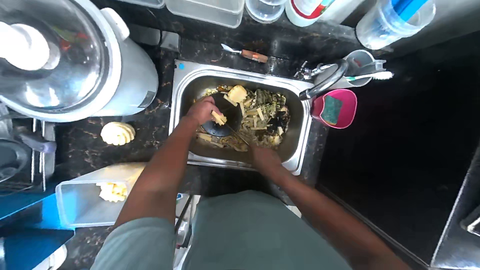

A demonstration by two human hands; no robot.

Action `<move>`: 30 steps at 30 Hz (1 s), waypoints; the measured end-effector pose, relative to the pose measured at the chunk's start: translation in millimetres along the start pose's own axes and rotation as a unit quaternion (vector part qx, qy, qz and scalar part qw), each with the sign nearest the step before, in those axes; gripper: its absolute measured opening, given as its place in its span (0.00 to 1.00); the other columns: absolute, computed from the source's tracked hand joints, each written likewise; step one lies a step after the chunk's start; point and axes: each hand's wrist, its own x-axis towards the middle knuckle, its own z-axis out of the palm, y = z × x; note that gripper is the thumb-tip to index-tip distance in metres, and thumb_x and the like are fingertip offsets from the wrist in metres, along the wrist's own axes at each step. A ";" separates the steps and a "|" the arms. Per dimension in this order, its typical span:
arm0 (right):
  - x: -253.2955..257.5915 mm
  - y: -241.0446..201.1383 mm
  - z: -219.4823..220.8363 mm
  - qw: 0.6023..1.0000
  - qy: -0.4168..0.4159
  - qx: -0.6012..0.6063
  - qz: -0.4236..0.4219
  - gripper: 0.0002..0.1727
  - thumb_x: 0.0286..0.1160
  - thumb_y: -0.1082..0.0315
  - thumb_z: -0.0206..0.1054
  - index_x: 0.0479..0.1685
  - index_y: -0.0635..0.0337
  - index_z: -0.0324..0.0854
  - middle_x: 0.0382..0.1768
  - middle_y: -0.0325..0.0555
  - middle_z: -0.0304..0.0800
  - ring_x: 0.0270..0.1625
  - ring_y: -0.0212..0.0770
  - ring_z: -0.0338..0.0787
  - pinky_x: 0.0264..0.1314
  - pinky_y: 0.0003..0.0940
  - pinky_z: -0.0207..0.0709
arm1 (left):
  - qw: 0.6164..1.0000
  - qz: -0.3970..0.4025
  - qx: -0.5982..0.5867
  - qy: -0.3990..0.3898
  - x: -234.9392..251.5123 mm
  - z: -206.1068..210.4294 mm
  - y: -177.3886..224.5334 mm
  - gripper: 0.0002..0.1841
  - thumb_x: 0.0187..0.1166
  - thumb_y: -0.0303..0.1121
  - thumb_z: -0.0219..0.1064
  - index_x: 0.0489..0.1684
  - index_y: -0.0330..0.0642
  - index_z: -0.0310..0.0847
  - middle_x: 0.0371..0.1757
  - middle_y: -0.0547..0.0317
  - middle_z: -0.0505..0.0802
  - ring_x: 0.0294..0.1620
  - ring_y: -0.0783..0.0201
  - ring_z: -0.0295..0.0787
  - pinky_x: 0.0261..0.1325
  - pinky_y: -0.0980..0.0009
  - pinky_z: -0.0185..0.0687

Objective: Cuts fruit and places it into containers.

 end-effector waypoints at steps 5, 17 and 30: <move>23.4 -25.4 -5.4 1.000 0.007 -0.014 0.006 0.25 0.92 0.59 0.47 0.85 0.49 0.66 0.58 0.61 0.91 0.61 0.65 0.91 0.58 0.65 0.83 | 0.999 -0.002 0.029 -0.039 10.4 -5.4 -1.6 0.15 0.60 0.33 0.87 0.45 0.61 0.98 0.67 0.54 0.87 0.76 0.48 0.76 0.79 0.47 0.73; 71.1 -25.0 15.5 1.000 0.008 -0.009 0.013 0.28 0.88 0.62 0.56 0.87 0.44 0.61 0.58 0.61 0.91 0.60 0.67 0.91 0.56 0.68 0.83 | 0.996 -0.026 0.075 -0.047 13.0 -4.9 3.5 0.16 0.58 0.39 0.88 0.45 0.69 0.97 0.66 0.60 0.87 0.75 0.50 0.75 0.74 0.43 0.73; 1.1 -13.0 -8.4 1.000 0.010 0.021 0.013 0.26 0.93 0.56 0.46 0.86 0.50 0.64 0.58 0.60 0.91 0.61 0.63 0.91 0.62 0.64 0.82 | 0.928 -0.272 -0.189 0.171 -43.2 58.4 51.9 0.19 0.71 0.31 0.78 0.61 0.42 0.88 0.64 0.42 0.90 0.65 0.43 0.88 0.70 0.43 0.82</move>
